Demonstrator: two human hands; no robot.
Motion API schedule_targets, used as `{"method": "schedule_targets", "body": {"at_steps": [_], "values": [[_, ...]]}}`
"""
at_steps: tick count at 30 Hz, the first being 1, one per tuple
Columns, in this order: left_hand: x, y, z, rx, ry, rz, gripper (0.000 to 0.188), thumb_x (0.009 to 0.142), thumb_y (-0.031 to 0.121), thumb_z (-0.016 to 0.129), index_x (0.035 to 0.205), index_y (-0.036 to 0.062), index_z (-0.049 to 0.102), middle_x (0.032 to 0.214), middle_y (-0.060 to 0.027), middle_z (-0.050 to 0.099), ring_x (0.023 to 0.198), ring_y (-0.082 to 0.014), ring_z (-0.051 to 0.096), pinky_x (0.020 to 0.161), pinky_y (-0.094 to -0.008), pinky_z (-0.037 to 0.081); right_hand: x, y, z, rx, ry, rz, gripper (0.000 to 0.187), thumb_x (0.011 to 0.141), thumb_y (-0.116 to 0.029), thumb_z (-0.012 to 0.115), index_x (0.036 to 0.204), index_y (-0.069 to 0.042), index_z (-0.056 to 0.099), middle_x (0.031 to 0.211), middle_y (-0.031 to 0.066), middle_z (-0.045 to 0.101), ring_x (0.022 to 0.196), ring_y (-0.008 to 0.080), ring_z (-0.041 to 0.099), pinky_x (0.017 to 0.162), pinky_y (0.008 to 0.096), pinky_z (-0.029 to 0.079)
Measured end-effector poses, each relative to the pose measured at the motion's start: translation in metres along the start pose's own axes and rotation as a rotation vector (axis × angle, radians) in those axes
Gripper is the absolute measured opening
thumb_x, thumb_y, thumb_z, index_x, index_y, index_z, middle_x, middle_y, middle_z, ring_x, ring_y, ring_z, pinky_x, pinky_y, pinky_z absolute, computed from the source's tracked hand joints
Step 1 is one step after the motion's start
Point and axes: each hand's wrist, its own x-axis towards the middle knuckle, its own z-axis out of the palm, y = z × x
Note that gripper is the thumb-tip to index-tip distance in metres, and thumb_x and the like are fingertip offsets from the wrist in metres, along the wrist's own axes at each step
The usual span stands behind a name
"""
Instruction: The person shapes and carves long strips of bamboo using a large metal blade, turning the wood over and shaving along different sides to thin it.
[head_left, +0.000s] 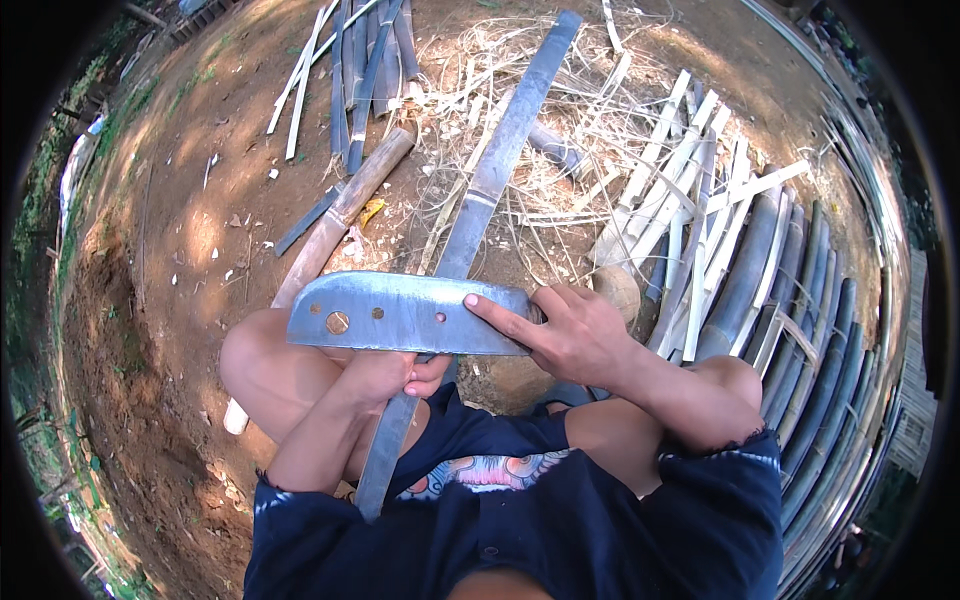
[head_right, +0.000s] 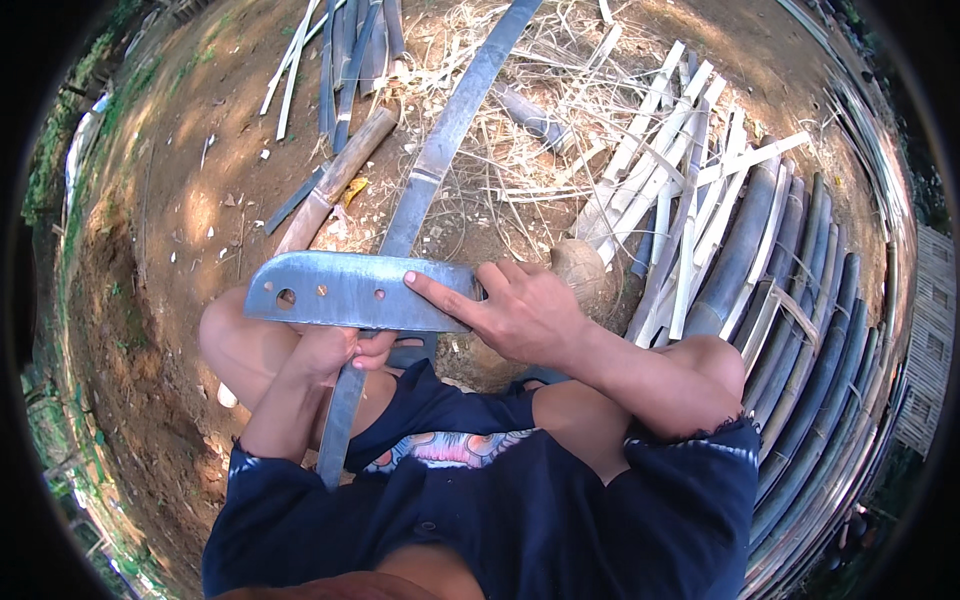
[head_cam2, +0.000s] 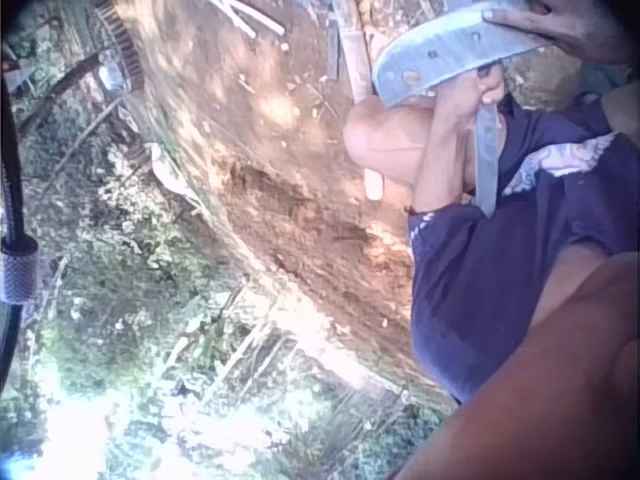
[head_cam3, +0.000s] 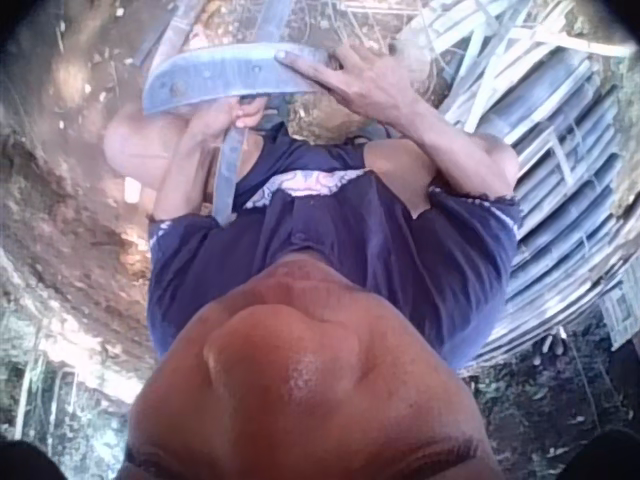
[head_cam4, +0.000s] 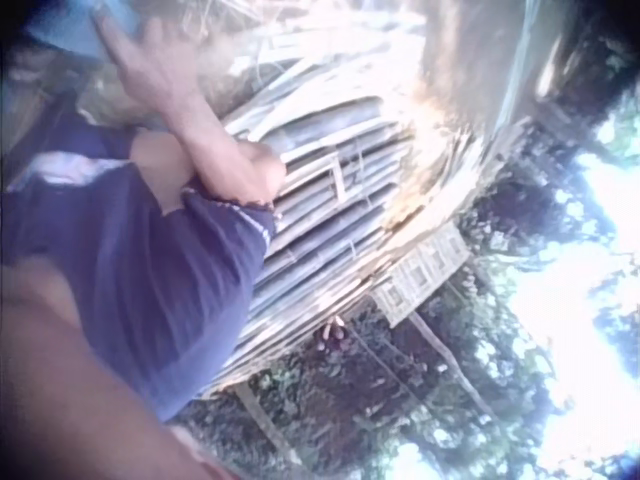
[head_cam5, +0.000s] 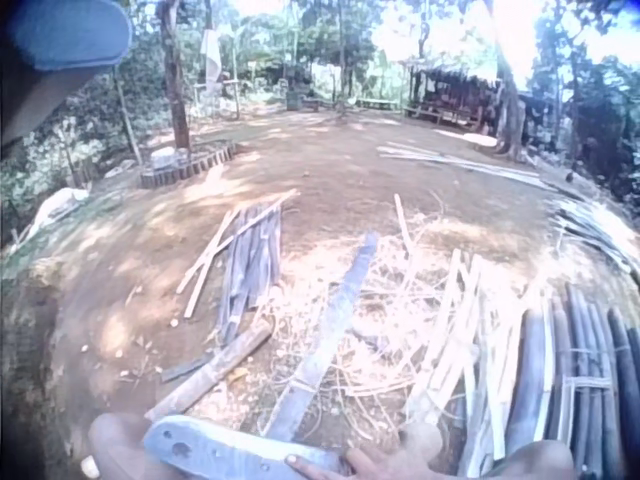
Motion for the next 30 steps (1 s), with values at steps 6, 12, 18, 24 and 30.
{"method": "schedule_targets", "body": {"at_steps": [6, 12, 18, 24, 30], "values": [[0.004, 0.007, 0.006, -0.036, -0.095, 0.009, 0.029, 0.110, 0.025, 0.041, 0.128, 0.0033, 0.046, 0.080, 0.0015, 0.039, 0.049, -0.0013, 0.029, 0.038, -0.0162, 0.027, 0.005, 0.037, 0.007, 0.017, -0.009, 0.203, 0.080, 0.079, -0.019, 0.073, 0.152, -0.034, 0.044, 0.073, 0.0066, 0.054, 0.058, 0.0210, 0.062, 0.047, 0.0363, 0.051], [-0.006, 0.002, -0.006, -0.065, -0.082, -0.026, 0.026, 0.109, 0.022, 0.044, 0.126, 0.0017, 0.044, 0.079, 0.0008, 0.039, 0.047, -0.0013, 0.030, 0.038, -0.0179, 0.026, 0.012, 0.047, 0.009, -0.031, -0.053, 0.275, 0.076, 0.084, -0.020, 0.072, 0.153, -0.032, 0.042, 0.072, 0.0077, 0.057, 0.054, 0.0226, 0.062, 0.047, 0.0383, 0.052], [0.007, 0.001, -0.003, -0.024, -0.088, 0.055, 0.026, 0.109, 0.023, 0.045, 0.126, 0.0034, 0.045, 0.080, 0.0005, 0.040, 0.047, -0.0012, 0.030, 0.038, -0.0175, 0.026, 0.011, 0.040, -0.003, -0.079, -0.046, 0.194, 0.074, 0.084, -0.021, 0.072, 0.152, -0.032, 0.045, 0.068, 0.0061, 0.057, 0.055, 0.0200, 0.062, 0.048, 0.0356, 0.053], [0.013, 0.000, 0.002, 0.045, -0.070, 0.033, 0.025, 0.109, 0.023, 0.046, 0.126, 0.0046, 0.046, 0.082, 0.0016, 0.041, 0.048, -0.0008, 0.029, 0.040, -0.0163, 0.027, 0.010, 0.044, 0.006, -0.020, -0.088, 0.302, 0.072, 0.082, -0.018, 0.070, 0.149, -0.029, 0.048, 0.071, 0.0083, 0.057, 0.056, 0.0245, 0.063, 0.047, 0.0381, 0.052], [0.001, -0.005, 0.003, 0.132, -0.019, 0.052, 0.026, 0.108, 0.023, 0.048, 0.127, 0.0049, 0.045, 0.081, 0.0017, 0.042, 0.049, -0.0003, 0.029, 0.041, -0.0174, 0.028, 0.014, 0.060, 0.004, 0.059, -0.050, 0.290, 0.071, 0.080, -0.016, 0.074, 0.147, -0.027, 0.052, 0.069, 0.0037, 0.053, 0.054, 0.0219, 0.061, 0.048, 0.0369, 0.052]]}}
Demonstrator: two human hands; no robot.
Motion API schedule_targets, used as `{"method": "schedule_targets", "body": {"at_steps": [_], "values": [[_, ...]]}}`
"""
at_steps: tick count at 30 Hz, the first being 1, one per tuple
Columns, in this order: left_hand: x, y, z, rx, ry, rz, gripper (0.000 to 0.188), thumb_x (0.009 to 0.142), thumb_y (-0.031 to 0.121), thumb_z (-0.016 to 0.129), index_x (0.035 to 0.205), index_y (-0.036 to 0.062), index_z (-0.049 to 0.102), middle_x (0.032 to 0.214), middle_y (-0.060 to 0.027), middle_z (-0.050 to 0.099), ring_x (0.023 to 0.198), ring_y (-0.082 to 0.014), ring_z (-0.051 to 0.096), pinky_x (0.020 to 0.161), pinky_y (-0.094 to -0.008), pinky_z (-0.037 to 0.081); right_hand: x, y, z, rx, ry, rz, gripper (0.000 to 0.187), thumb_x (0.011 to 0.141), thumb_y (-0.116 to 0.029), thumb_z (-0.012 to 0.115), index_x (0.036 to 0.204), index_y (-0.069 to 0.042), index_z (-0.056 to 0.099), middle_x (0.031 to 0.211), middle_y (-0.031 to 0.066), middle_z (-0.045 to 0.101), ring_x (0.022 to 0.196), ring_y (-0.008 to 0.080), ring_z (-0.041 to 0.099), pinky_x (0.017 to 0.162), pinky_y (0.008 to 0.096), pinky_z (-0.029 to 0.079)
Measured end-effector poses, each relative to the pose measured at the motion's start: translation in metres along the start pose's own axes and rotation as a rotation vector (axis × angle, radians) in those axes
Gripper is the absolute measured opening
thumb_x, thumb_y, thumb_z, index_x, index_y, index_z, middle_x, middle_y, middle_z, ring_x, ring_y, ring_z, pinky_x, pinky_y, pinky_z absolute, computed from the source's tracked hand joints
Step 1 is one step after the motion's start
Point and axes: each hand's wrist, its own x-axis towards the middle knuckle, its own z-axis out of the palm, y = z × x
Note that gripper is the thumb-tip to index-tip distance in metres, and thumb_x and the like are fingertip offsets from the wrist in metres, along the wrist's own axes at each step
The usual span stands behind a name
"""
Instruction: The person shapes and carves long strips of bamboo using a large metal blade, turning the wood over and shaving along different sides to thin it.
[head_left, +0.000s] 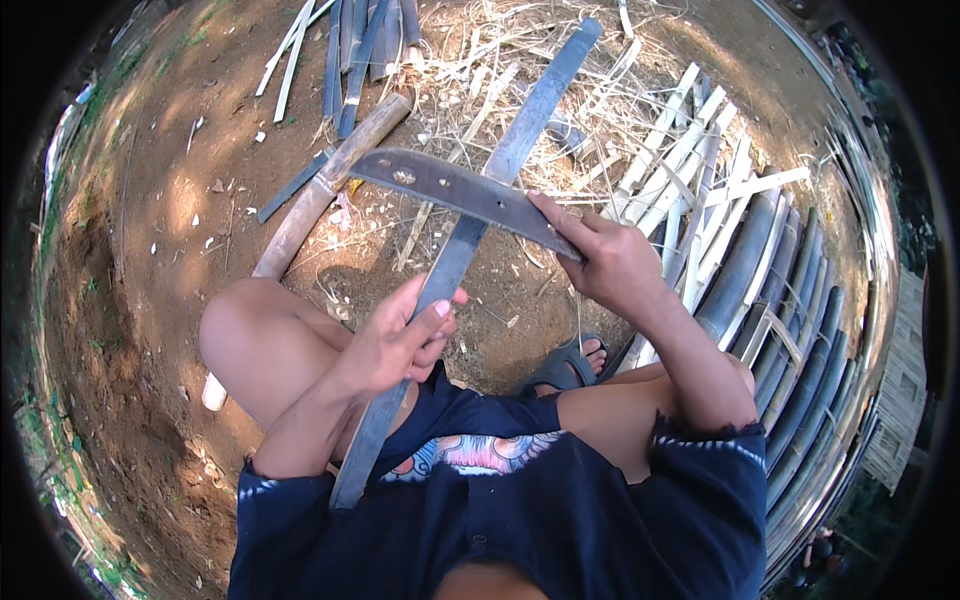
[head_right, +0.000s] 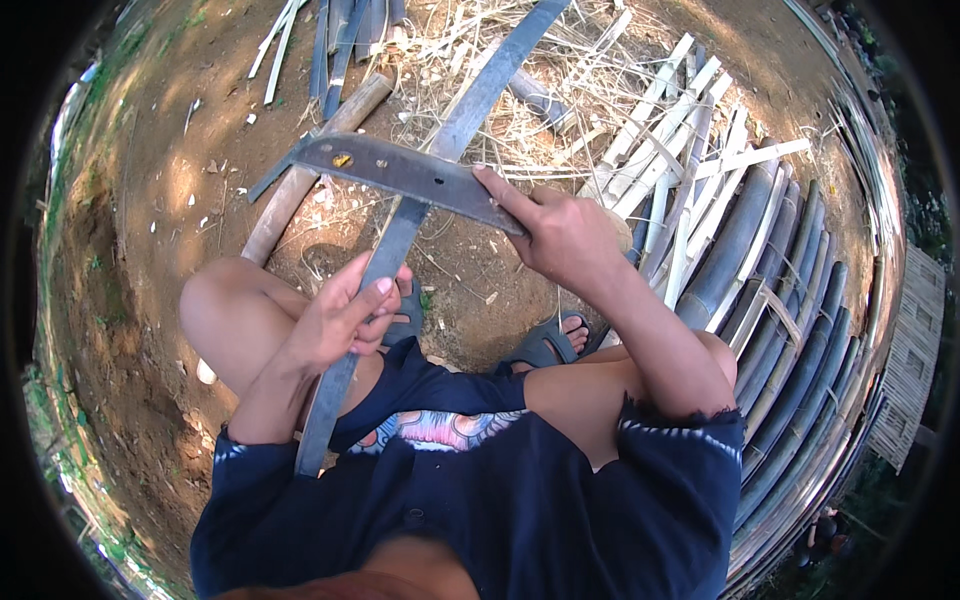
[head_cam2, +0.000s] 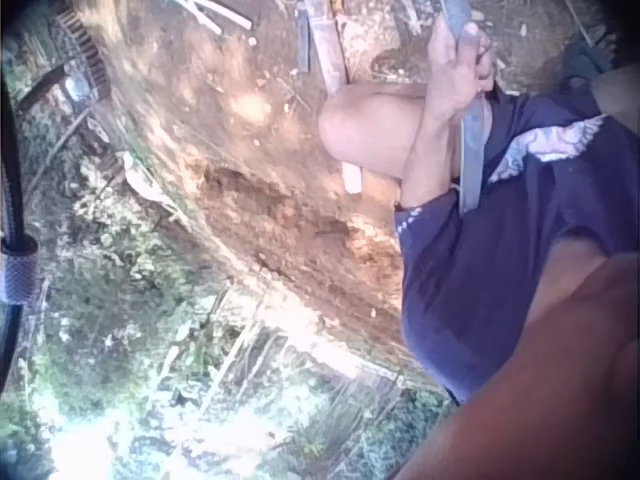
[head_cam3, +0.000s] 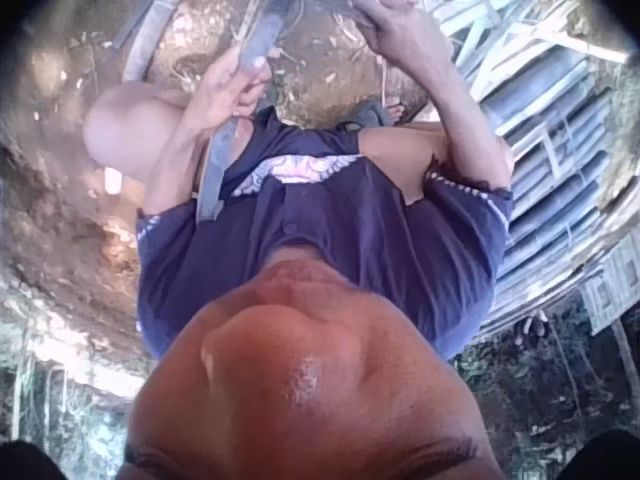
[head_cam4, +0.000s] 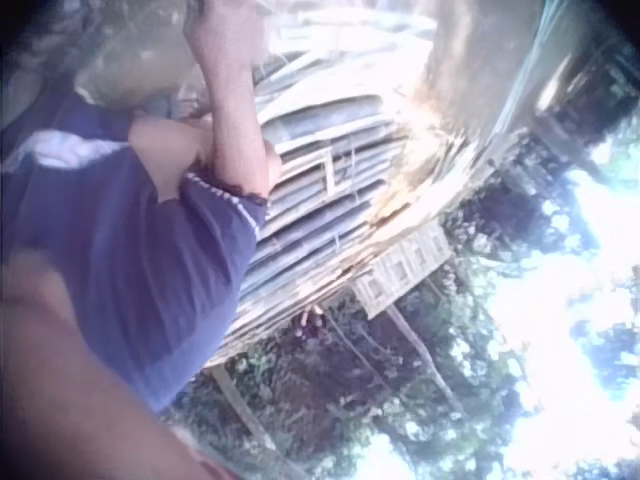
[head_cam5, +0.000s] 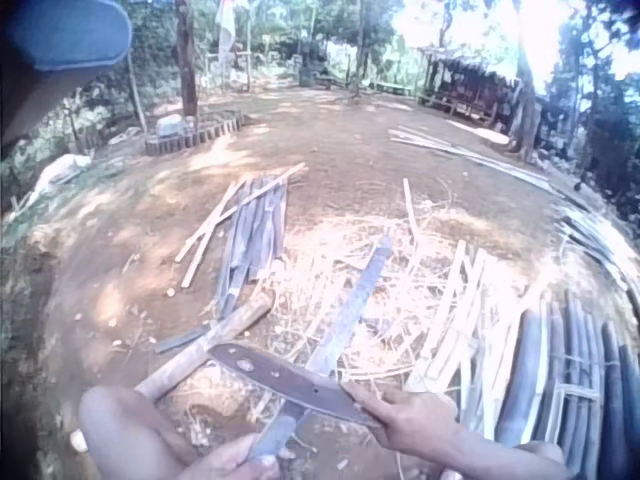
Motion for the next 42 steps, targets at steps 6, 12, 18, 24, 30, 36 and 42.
{"method": "schedule_targets", "body": {"at_steps": [6, 12, 18, 24, 30, 36, 42], "values": [[-0.006, -0.001, -0.004, -0.051, 0.025, -0.036, 0.028, 0.108, 0.024, 0.049, 0.128, 0.0041, 0.045, 0.079, 0.0018, 0.041, 0.048, -0.0006, 0.029, 0.041, -0.0176, 0.027, -0.009, -0.029, -0.007, -0.151, -0.061, -0.112, 0.068, 0.084, -0.015, 0.071, 0.148, -0.024, 0.050, 0.068, 0.0066, 0.059, 0.057, 0.0224, 0.064, 0.052, 0.0407, 0.053], [-0.006, -0.004, -0.003, 0.000, 0.017, -0.023, 0.029, 0.108, 0.028, 0.049, 0.128, 0.0065, 0.046, 0.084, 0.0012, 0.043, 0.054, -0.0023, 0.032, 0.045, -0.0189, 0.028, -0.009, -0.007, -0.011, -0.122, -0.029, 0.019, 0.066, 0.085, -0.018, 0.071, 0.148, -0.021, 0.049, 0.065, 0.0081, 0.055, 0.052, 0.0235, 0.061, 0.048, 0.0396, 0.052], [-0.001, -0.006, -0.003, -0.012, 0.021, 0.011, 0.035, 0.106, 0.029, 0.053, 0.130, 0.0044, 0.046, 0.085, 0.0005, 0.044, 0.053, -0.0019, 0.032, 0.043, -0.0180, 0.027, -0.001, 0.004, -0.002, -0.072, 0.000, 0.127, 0.066, 0.085, -0.017, 0.071, 0.147, -0.017, 0.049, 0.069, 0.0102, 0.060, 0.055, 0.0272, 0.064, 0.050, 0.0412, 0.053], [0.003, -0.014, -0.002, 0.044, 0.112, 0.034, 0.032, 0.106, 0.028, 0.053, 0.129, 0.0061, 0.050, 0.084, 0.0021, 0.044, 0.054, -0.0022, 0.033, 0.045, -0.0188, 0.027, -0.010, -0.029, -0.008, -0.120, -0.047, -0.043, 0.068, 0.080, -0.008, 0.069, 0.145, -0.019, 0.053, 0.073, 0.0090, 0.062, 0.058, 0.0276, 0.066, 0.055, 0.0406, 0.055], [0.001, -0.016, -0.002, 0.059, 0.122, -0.001, 0.030, 0.107, 0.024, 0.051, 0.131, 0.0071, 0.049, 0.082, 0.0028, 0.044, 0.056, -0.0026, 0.032, 0.046, -0.0189, 0.026, -0.012, -0.030, -0.008, -0.143, -0.115, -0.014, 0.065, 0.082, -0.011, 0.070, 0.145, -0.019, 0.054, 0.073, 0.0097, 0.062, 0.061, 0.0268, 0.066, 0.058, 0.0403, 0.055], [-0.003, -0.010, 0.000, 0.031, 0.068, -0.010, 0.031, 0.107, 0.024, 0.051, 0.130, 0.0046, 0.047, 0.082, 0.0012, 0.044, 0.053, -0.0018, 0.032, 0.044, -0.0190, 0.029, -0.002, 0.005, 0.003, -0.068, 0.050, 0.146, 0.059, 0.086, -0.018, 0.069, 0.144, -0.019, 0.054, 0.068, 0.0071, 0.058, 0.055, 0.0244, 0.064, 0.049, 0.0408, 0.052], [-0.006, -0.005, 0.001, 0.007, 0.072, -0.021, 0.028, 0.107, 0.021, 0.049, 0.128, 0.0033, 0.047, 0.082, 0.0000, 0.043, 0.049, -0.0013, 0.030, 0.041, -0.0188, 0.026, -0.007, -0.018, -0.009, -0.130, -0.031, 0.080, 0.068, 0.082, -0.015, 0.073, 0.146, -0.018, 0.051, 0.069, 0.0091, 0.058, 0.057, 0.0265, 0.064, 0.054, 0.0400, 0.053]]}}
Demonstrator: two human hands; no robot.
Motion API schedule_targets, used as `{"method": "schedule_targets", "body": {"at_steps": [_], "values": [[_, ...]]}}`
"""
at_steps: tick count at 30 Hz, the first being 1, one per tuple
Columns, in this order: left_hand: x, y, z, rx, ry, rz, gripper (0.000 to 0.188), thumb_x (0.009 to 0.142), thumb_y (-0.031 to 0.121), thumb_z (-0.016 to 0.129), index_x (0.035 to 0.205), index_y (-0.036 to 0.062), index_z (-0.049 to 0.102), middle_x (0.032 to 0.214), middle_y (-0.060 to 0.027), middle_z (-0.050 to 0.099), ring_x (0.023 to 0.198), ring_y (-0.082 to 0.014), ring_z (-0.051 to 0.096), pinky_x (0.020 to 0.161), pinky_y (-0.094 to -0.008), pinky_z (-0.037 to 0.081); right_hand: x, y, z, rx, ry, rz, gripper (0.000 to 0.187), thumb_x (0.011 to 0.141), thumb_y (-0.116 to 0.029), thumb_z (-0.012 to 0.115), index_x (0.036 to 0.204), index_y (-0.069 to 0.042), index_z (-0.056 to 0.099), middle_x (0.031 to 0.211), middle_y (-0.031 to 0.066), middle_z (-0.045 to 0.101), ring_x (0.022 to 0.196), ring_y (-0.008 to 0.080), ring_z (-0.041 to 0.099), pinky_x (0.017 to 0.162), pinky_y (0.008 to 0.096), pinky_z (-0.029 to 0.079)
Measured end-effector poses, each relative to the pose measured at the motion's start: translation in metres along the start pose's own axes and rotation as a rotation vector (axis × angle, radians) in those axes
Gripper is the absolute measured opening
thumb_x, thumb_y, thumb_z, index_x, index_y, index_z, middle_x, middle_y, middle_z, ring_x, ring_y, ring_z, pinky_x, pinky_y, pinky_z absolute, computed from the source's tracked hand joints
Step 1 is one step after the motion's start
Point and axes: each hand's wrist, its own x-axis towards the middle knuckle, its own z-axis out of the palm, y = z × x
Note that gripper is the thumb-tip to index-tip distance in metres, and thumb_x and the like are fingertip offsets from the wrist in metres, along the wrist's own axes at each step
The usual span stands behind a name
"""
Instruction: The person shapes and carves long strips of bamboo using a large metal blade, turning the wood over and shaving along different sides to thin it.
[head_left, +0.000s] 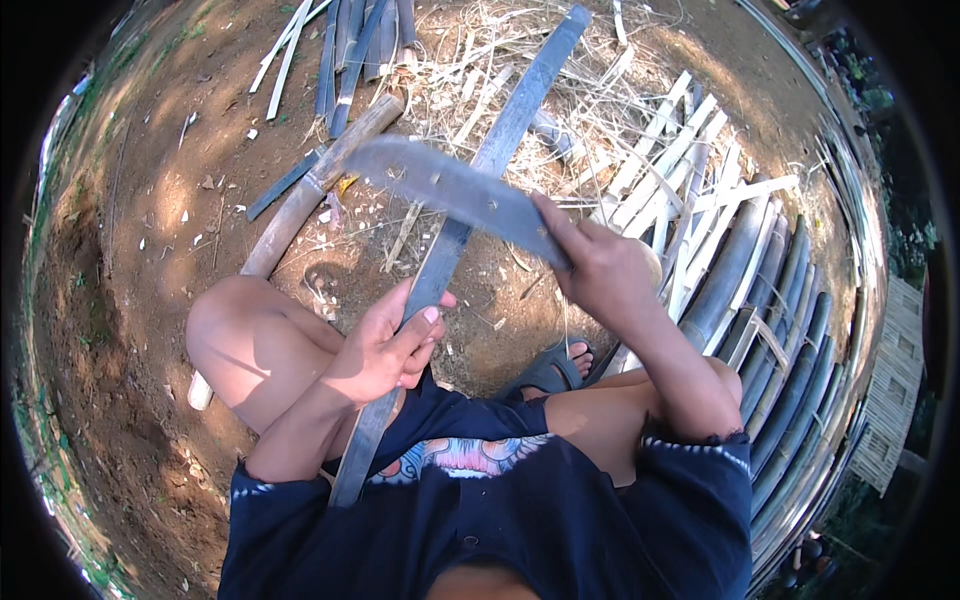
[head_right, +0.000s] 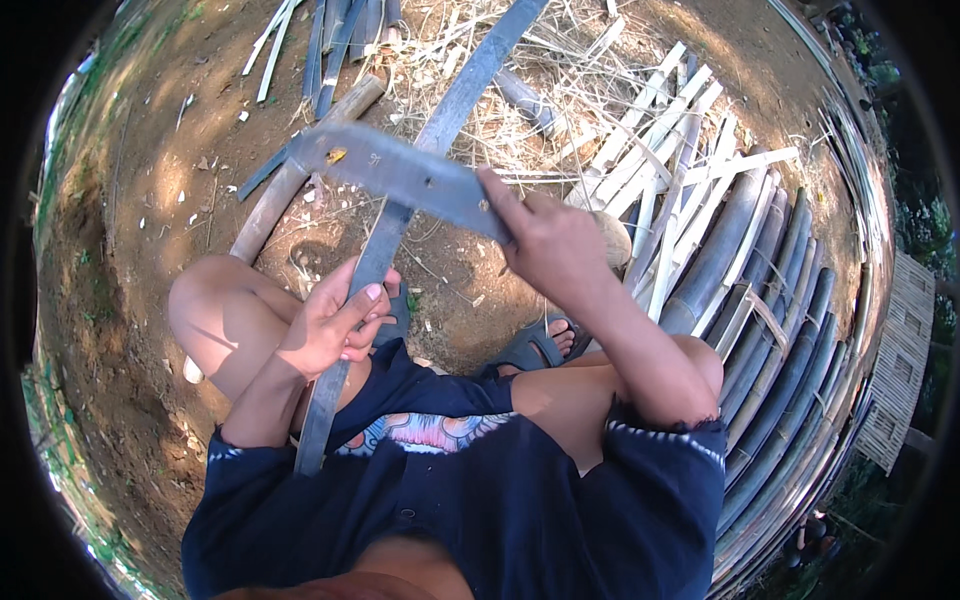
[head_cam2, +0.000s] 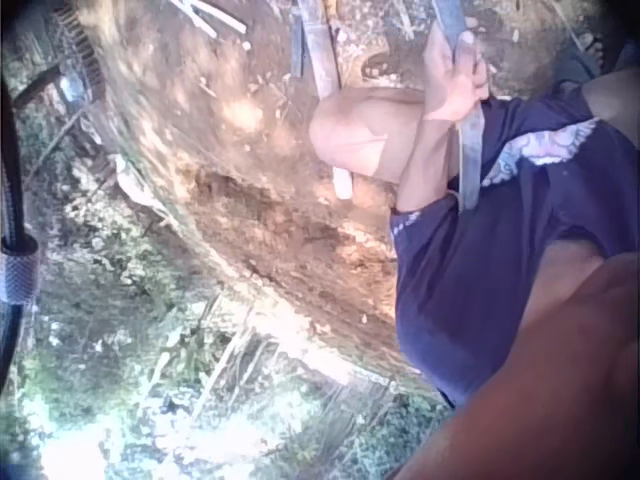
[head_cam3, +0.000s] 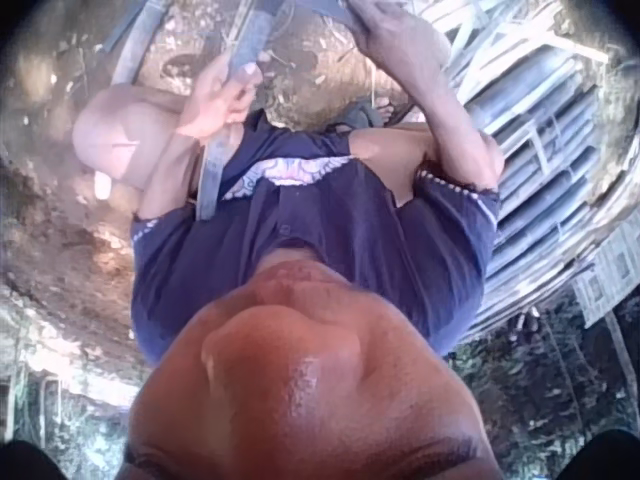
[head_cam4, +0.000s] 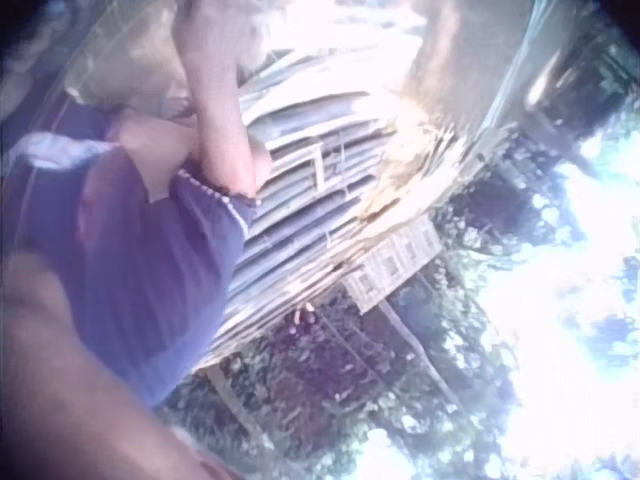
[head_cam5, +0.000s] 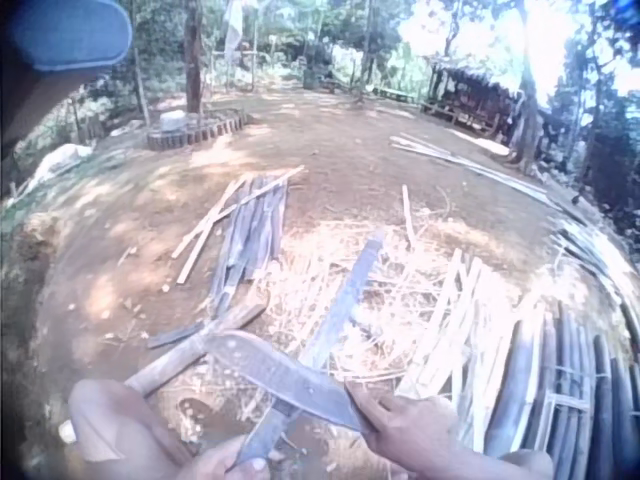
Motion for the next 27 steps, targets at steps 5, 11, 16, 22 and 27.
{"method": "schedule_targets", "body": {"at_steps": [5, 11, 16, 22, 27], "values": [[0.002, 0.007, -0.001, -0.126, -0.068, -0.013, 0.024, 0.106, 0.018, 0.049, 0.125, 0.0031, 0.046, 0.082, -0.0006, 0.042, 0.047, -0.0011, 0.029, 0.039, -0.0179, 0.025, -0.010, -0.005, -0.007, -0.039, -0.007, -0.150, 0.069, 0.078, -0.015, 0.072, 0.145, -0.016, 0.053, 0.070, 0.0080, 0.059, 0.058, 0.0244, 0.064, 0.052, 0.0409, 0.053], [-0.002, 0.007, -0.003, -0.147, -0.075, 0.005, 0.025, 0.106, 0.018, 0.050, 0.126, 0.0033, 0.046, 0.081, -0.0005, 0.041, 0.047, -0.0012, 0.029, 0.038, -0.0180, 0.023, 0.000, 0.010, 0.001, 0.095, 0.087, 0.040, 0.064, 0.082, -0.016, 0.072, 0.143, -0.013, 0.053, 0.070, 0.0098, 0.060, 0.056, 0.0269, 0.065, 0.052, 0.0406, 0.054], [-0.001, 0.006, -0.003, -0.133, -0.076, 0.006, 0.023, 0.107, 0.018, 0.048, 0.126, 0.0053, 0.047, 0.081, -0.0002, 0.041, 0.048, -0.0012, 0.029, 0.039, -0.0184, 0.024, -0.005, -0.001, 0.002, 0.026, 0.092, -0.078, 0.069, 0.076, -0.010, 0.072, 0.143, -0.016, 0.056, 0.069, 0.0068, 0.058, 0.058, 0.0255, 0.064, 0.054, 0.0401, 0.052], [-0.003, 0.010, 0.002, -0.239, -0.096, -0.011, 0.020, 0.107, 0.014, 0.045, 0.122, 0.0025, 0.046, 0.079, 0.0003, 0.038, 0.045, -0.0008, 0.026, 0.037, -0.0180, 0.021, -0.011, -0.012, -0.007, -0.008, 0.012, -0.189, 0.067, 0.082, -0.013, 0.069, 0.146, -0.013, 0.050, 0.071, 0.0102, 0.059, 0.056, 0.0282, 0.063, 0.052, 0.0405, 0.052], [-0.008, 0.014, -0.003, -0.400, -0.191, -0.039, 0.019, 0.108, 0.020, 0.045, 0.119, 0.0041, 0.048, 0.076, 0.0026, 0.036, 0.046, -0.0015, 0.025, 0.037, -0.0184, 0.021, 0.001, 0.003, 0.006, 0.157, 0.103, 0.056, 0.070, 0.083, -0.015, 0.072, 0.148, -0.014, 0.048, 0.069, 0.0079, 0.057, 0.056, 0.0263, 0.061, 0.051, 0.0403, 0.051]]}}
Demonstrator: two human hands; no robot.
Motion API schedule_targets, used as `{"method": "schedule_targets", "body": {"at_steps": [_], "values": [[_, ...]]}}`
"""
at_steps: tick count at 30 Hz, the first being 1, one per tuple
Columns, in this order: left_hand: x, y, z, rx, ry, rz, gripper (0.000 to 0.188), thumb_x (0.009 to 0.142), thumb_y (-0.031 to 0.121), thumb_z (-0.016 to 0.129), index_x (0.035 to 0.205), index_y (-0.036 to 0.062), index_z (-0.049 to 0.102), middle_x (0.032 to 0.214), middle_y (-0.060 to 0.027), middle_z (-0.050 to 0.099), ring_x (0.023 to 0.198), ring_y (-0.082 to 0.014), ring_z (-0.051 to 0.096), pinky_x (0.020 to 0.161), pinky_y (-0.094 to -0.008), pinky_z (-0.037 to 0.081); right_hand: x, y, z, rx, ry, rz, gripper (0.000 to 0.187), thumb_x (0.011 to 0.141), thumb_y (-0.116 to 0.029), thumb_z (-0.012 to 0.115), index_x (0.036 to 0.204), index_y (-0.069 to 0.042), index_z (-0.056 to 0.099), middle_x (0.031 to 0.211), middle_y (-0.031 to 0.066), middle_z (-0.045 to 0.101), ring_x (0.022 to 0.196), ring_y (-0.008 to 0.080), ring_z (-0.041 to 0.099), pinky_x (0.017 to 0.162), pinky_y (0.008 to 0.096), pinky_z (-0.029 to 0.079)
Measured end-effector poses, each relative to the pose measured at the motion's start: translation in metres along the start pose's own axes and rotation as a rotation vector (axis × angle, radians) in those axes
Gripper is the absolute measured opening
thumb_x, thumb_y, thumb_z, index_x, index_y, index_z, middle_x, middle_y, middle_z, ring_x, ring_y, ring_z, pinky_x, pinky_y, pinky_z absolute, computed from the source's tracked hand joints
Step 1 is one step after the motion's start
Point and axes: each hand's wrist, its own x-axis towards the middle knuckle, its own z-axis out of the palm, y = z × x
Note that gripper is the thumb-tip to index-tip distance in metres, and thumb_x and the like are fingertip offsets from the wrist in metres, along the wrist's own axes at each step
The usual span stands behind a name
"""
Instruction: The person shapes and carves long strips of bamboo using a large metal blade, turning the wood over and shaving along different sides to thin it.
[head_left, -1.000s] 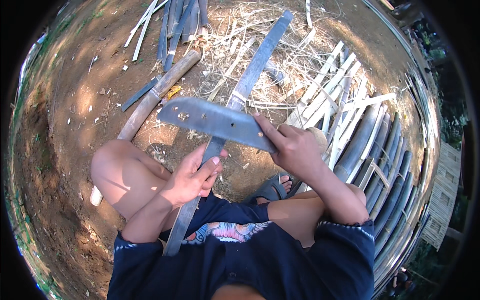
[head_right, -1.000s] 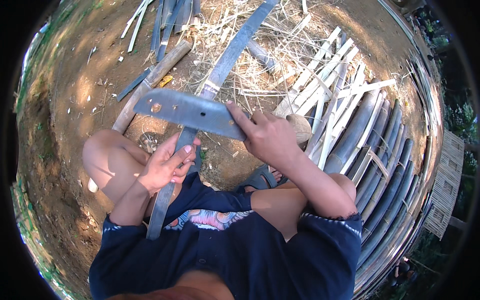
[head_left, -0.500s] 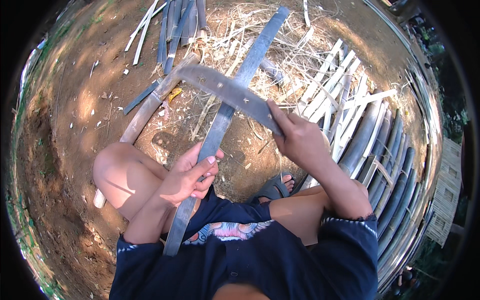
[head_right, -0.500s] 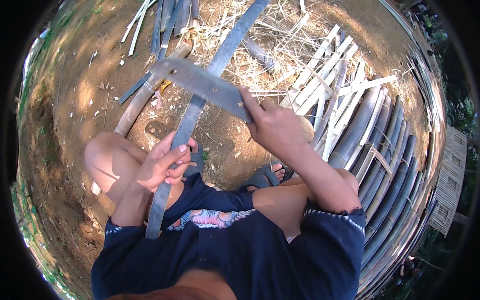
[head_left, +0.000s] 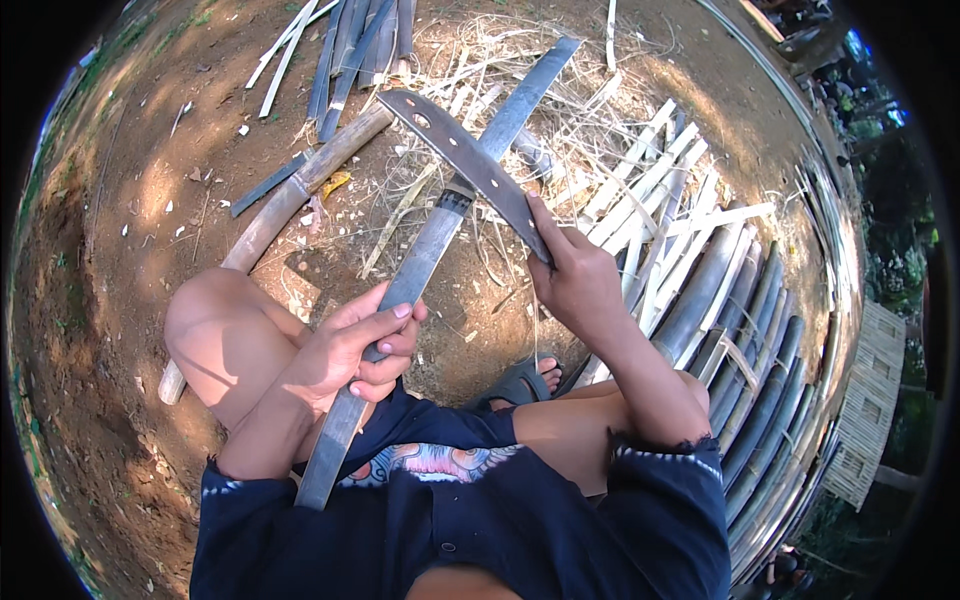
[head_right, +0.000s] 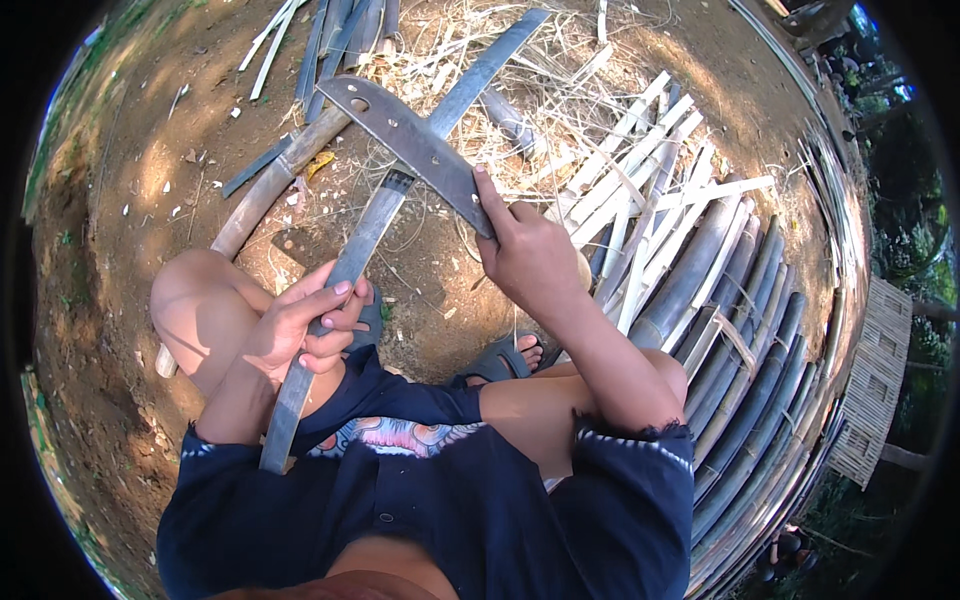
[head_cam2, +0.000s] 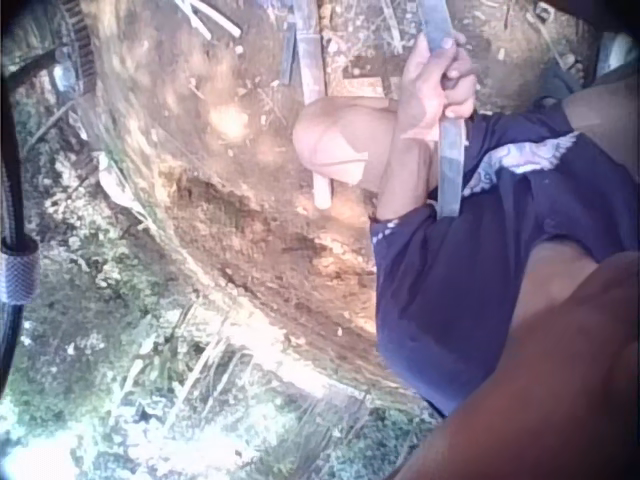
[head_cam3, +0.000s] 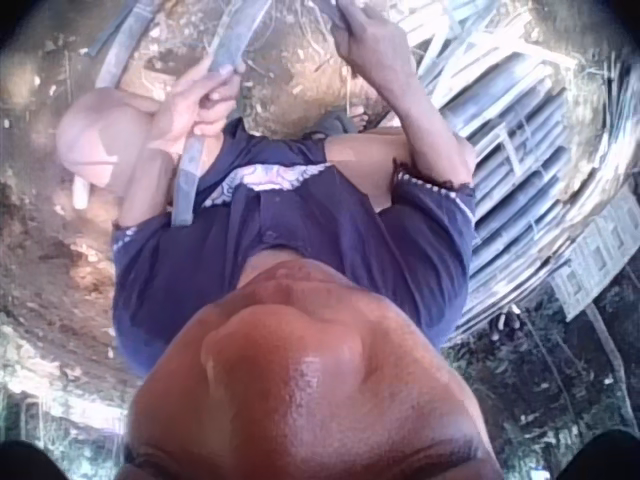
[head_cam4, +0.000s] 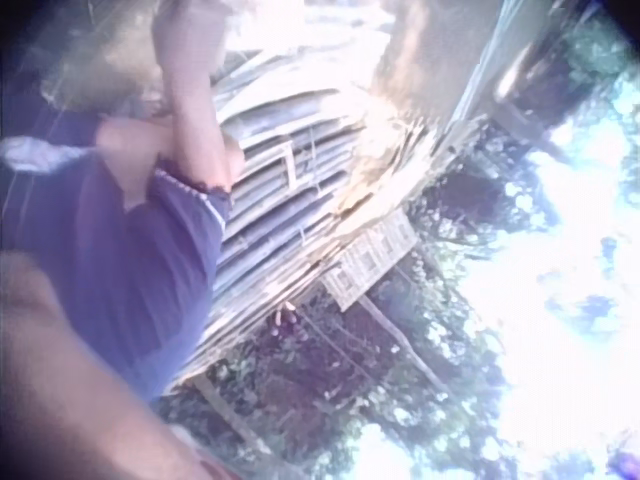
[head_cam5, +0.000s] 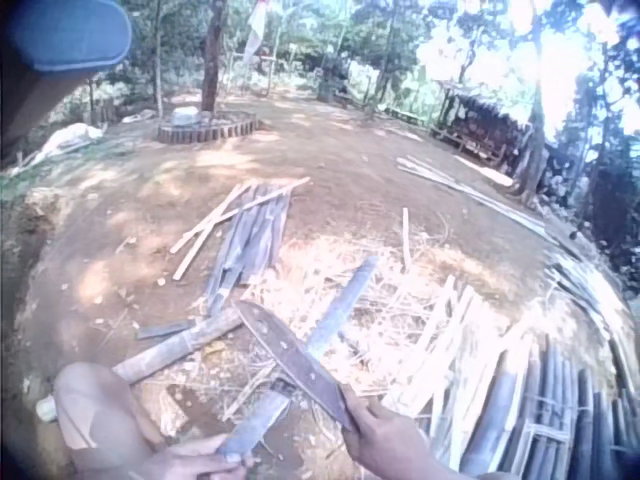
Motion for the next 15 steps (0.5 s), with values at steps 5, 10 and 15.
{"method": "schedule_targets", "body": {"at_steps": [5, 10, 15], "values": [[0.002, -0.007, -0.009, -0.040, -0.016, 0.016, 0.018, 0.108, 0.023, 0.047, 0.117, 0.0076, 0.048, 0.076, 0.0026, 0.036, 0.046, -0.0014, 0.026, 0.037, -0.0182, 0.021, -0.013, -0.018, -0.003, -0.141, -0.068, -0.260, 0.080, 0.072, -0.009, 0.073, 0.148, -0.019, 0.050, 0.068, 0.0064, 0.053, 0.056, 0.0249, 0.061, 0.051, 0.0398, 0.051], [-0.005, -0.004, -0.005, 0.013, -0.068, 0.029, 0.019, 0.108, 0.023, 0.047, 0.117, 0.0072, 0.047, 0.076, 0.0025, 0.037, 0.047, -0.0010, 0.027, 0.037, -0.0181, 0.023, 0.019, 0.035, 0.001, -0.030, 0.099, 0.076, 0.070, 0.081, -0.011, 0.069, 0.147, -0.018, 0.049, 0.076, 0.0133, 0.064, 0.063, 0.0325, 0.066, 0.059, 0.0425, 0.054], [-0.001, -0.002, -0.002, 0.168, -0.058, 0.040, 0.022, 0.108, 0.023, 0.048, 0.123, 0.0064, 0.047, 0.078, 0.0021, 0.039, 0.049, -0.0015, 0.028, 0.040, -0.0183, 0.026, 0.011, 0.034, -0.015, -0.039, 0.089, 0.096, 0.068, 0.082, -0.012, 0.068, 0.147, -0.016, 0.050, 0.076, 0.0141, 0.066, 0.065, 0.0320, 0.067, 0.059, 0.0429, 0.054]]}}
